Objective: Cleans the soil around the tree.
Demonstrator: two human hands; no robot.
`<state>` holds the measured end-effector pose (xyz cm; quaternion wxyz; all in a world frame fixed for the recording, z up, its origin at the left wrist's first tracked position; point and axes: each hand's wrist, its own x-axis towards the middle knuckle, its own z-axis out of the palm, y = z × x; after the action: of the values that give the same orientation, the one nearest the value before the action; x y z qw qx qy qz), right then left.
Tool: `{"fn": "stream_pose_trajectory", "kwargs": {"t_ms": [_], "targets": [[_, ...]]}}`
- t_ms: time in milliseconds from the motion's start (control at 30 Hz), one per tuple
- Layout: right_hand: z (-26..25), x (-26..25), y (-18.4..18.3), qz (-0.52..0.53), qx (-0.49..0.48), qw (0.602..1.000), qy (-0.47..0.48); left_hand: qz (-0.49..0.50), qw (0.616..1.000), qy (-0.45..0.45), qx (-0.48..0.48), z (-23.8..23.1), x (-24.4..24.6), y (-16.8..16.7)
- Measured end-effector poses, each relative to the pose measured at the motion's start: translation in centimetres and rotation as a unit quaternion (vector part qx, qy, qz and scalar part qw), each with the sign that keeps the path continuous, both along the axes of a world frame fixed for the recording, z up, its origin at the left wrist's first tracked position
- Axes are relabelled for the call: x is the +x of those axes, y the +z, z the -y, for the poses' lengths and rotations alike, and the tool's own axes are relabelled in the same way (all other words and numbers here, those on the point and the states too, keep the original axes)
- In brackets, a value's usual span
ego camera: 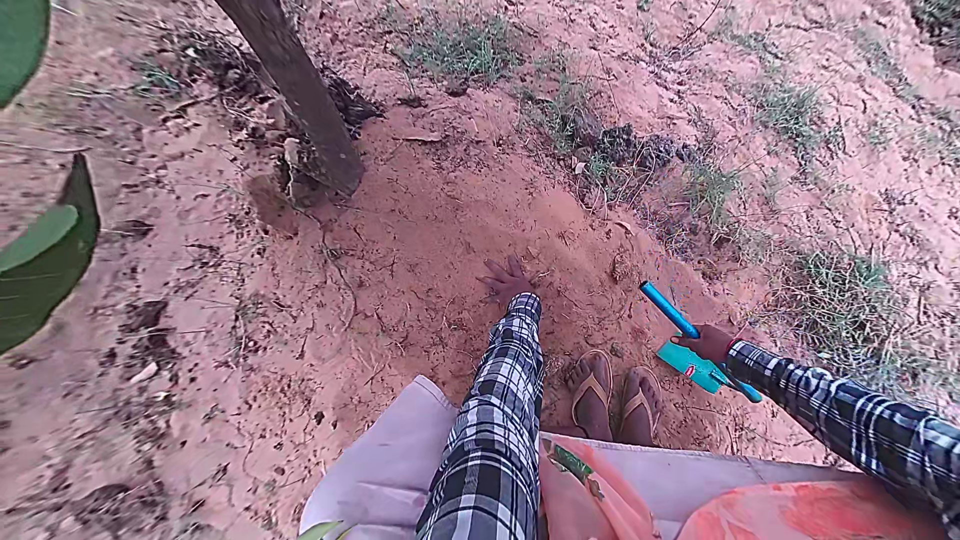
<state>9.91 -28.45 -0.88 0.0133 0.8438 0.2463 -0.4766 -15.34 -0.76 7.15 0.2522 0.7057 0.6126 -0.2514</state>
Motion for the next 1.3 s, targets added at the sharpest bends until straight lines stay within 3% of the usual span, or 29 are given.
{"fn": "stream_pose_trajectory", "kwargs": {"t_ms": [167, 233, 267, 300, 367, 567, 733, 800, 1133, 1233, 1300], "targets": [[2.4, -0.9, -3.1, -0.035, -0.021, 0.999, -0.016, -0.009, 0.999, -0.025, -0.047, -1.2, -0.3, -1.0], [1.7, -1.0, -2.8, -0.047, -0.024, 0.999, 0.009, 0.011, 1.0, 0.002, -0.025, -2.1, -0.3, -7.2], [1.3, -0.9, -2.7, -0.055, -0.032, 0.997, 0.034, 0.05, 0.991, 0.049, 0.117, -1.8, 0.1, -13.2], [0.8, -0.8, -2.6, -0.065, -0.038, 0.995, 0.057, 0.033, 0.986, 0.059, 0.15, -2.7, 0.6, -17.0], [0.4, -0.8, -2.5, -0.089, -0.042, 0.992, 0.081, 0.002, 0.989, 0.057, 0.137, -3.9, 0.8, -19.5], [1.0, -1.6, -3.0, -0.082, -0.018, 0.996, 0.023, 0.002, 0.99, 0.047, 0.132, -3.8, 0.7, -18.9], [-0.3, -2.9, -1.1, -0.149, 0.018, 0.976, -0.159, -0.012, 0.994, 0.031, 0.101, -4.1, 0.5, -18.6], [-0.1, -2.7, -1.1, -0.141, 0.011, 0.973, -0.185, -0.025, 0.995, 0.029, 0.095, -4.0, 0.8, -18.3], [0.7, -0.4, -0.8, -0.152, -0.061, 0.986, -0.033, -0.028, 0.995, 0.027, 0.093, -4.1, 0.7, -18.0], [-0.8, 0.6, 1.5, -0.142, -0.15, 0.965, 0.161, -0.029, 0.995, 0.023, 0.088, -4.2, 0.7, -18.0], [-3.5, 1.1, 4.8, -0.074, -0.217, 0.925, 0.304, -0.031, 0.996, 0.022, 0.085, -4.1, 0.8, -17.9]]}}
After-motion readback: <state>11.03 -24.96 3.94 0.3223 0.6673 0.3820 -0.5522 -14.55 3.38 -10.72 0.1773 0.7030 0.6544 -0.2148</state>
